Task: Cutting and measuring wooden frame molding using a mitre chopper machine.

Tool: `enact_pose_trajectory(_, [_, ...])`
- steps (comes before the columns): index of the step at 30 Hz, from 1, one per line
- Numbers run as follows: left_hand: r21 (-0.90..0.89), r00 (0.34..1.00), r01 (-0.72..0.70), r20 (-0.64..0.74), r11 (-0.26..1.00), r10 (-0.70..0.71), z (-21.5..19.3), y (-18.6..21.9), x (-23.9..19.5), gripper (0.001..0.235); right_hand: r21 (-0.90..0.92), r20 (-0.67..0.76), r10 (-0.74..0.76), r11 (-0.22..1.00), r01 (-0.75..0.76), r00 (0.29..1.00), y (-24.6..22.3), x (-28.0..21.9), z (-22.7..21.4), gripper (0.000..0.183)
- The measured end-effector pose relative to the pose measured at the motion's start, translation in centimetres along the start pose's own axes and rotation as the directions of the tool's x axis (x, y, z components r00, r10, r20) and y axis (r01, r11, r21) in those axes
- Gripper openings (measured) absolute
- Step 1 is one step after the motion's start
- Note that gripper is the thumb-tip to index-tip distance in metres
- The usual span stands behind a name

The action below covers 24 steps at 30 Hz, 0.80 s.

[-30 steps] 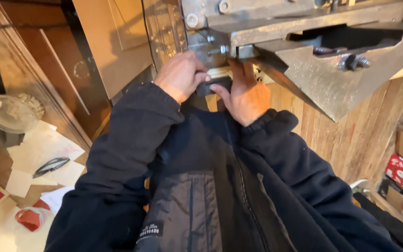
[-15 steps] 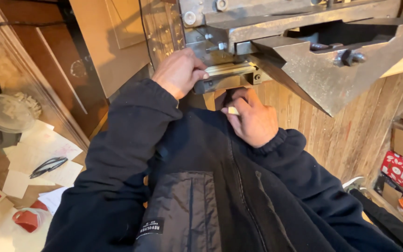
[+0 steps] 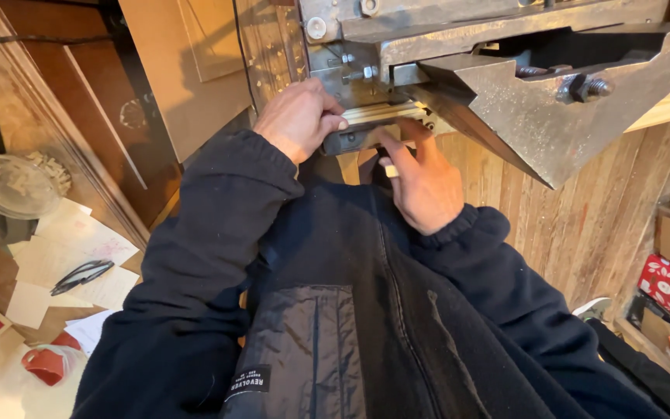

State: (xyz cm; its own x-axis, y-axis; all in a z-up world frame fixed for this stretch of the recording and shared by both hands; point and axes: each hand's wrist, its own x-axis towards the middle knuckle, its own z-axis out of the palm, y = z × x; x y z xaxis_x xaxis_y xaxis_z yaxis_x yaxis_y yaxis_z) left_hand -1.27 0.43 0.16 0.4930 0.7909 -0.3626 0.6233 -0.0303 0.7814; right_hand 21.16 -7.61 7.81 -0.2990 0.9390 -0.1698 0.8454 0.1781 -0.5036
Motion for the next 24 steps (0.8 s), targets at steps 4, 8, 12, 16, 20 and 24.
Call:
enact_pose_trajectory(4, [0.004, 1.000, 0.002, -0.002, 1.000, -0.002, 0.0, 0.0, 0.0, 0.024, 0.014, 0.064, 0.116, 0.993, -0.117, 0.991, -0.1, 1.7, 1.4, 0.060])
enact_pose_trajectory(8, [0.011, 1.000, -0.012, -0.015, 1.000, 0.012, -0.2, 0.0, -0.1, 0.022, -0.088, -0.001, 0.166, 0.982, -0.165, 0.986, 0.4, 2.9, 2.8, 0.051])
enact_pose_trajectory(12, [0.000, 0.999, -0.032, -0.025, 0.999, 0.032, 0.1, -0.2, -0.1, 0.022, -0.123, -0.146, 0.081, 0.987, -0.099, 0.986, 2.3, 2.8, 5.1, 0.049])
enact_pose_trajectory(16, [0.026, 0.997, -0.070, -0.020, 0.997, 0.070, 0.3, -0.2, 0.1, 0.022, -0.082, -0.121, 0.169, 0.980, -0.180, 0.978, 2.3, 2.9, 4.7, 0.049])
enact_pose_trajectory(20, [0.011, 0.996, -0.078, 0.040, 0.997, 0.077, 0.1, -0.3, 0.5, 0.021, 0.017, -0.101, 0.165, 0.986, -0.164, 0.981, 3.0, 2.7, 4.7, 0.052])
enact_pose_trajectory(24, [0.035, 0.997, -0.032, 0.064, 0.999, 0.030, -0.4, 0.7, 0.4, 0.022, -0.018, -0.202, 0.079, 0.996, -0.084, 0.976, 2.6, 2.8, 4.1, 0.058])
